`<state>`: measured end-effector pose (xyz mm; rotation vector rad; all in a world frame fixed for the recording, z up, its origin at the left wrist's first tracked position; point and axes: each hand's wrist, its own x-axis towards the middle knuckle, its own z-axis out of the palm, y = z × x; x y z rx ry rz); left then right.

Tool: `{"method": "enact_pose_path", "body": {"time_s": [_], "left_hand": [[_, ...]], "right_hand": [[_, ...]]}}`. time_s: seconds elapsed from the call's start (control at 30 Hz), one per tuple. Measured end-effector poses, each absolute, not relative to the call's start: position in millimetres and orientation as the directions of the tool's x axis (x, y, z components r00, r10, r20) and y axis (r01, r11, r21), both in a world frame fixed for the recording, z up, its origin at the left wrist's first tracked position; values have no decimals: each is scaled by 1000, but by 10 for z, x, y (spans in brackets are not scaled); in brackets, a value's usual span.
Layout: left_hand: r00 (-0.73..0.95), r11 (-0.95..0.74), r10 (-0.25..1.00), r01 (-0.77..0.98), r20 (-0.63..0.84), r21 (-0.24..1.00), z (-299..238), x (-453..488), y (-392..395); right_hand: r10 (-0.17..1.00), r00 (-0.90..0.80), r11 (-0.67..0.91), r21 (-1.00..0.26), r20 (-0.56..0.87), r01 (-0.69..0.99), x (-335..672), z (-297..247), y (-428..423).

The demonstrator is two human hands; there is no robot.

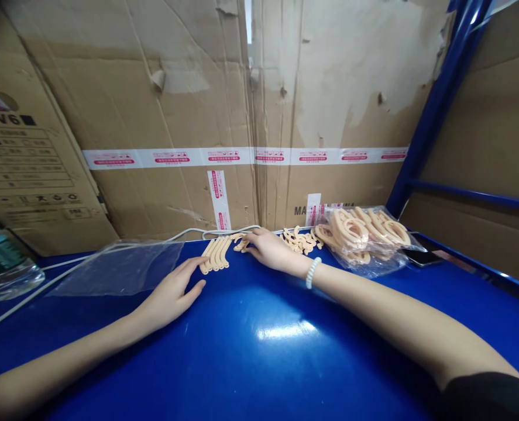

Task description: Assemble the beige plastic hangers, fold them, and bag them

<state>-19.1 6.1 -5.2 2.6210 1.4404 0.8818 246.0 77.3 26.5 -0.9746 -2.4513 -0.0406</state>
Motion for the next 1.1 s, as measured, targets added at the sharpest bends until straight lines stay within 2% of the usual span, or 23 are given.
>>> {"method": "enact_pose_path", "body": {"time_s": [0.23,0.33,0.47,0.73,0.93,1.1], "left_hand": [[395,-567,776,779,492,268,-78,-195,51],[372,-554,775,789,510,266,-90,-211,56],[372,-560,768,785,522,264,-87,-228,72],[411,-586,758,770,506,252,-103,-217,120],[402,-579,750,783,525,227,-89,-215,91],[390,-565,750,798,534,211,-41,-198,46]], "right_hand": [[648,-649,759,-267,398,594,2248,250,1075],[661,-625,750,-344,415,564,2244,215,1145],[711,-554,702,-467,433,537,2309,186,1218],[814,-486,541,-722,319,432,2306,144,1299],[886,-276,440,-864,373,244,2305,300,1160],[923,-85,379,-924,374,44,2493,315,621]]}}
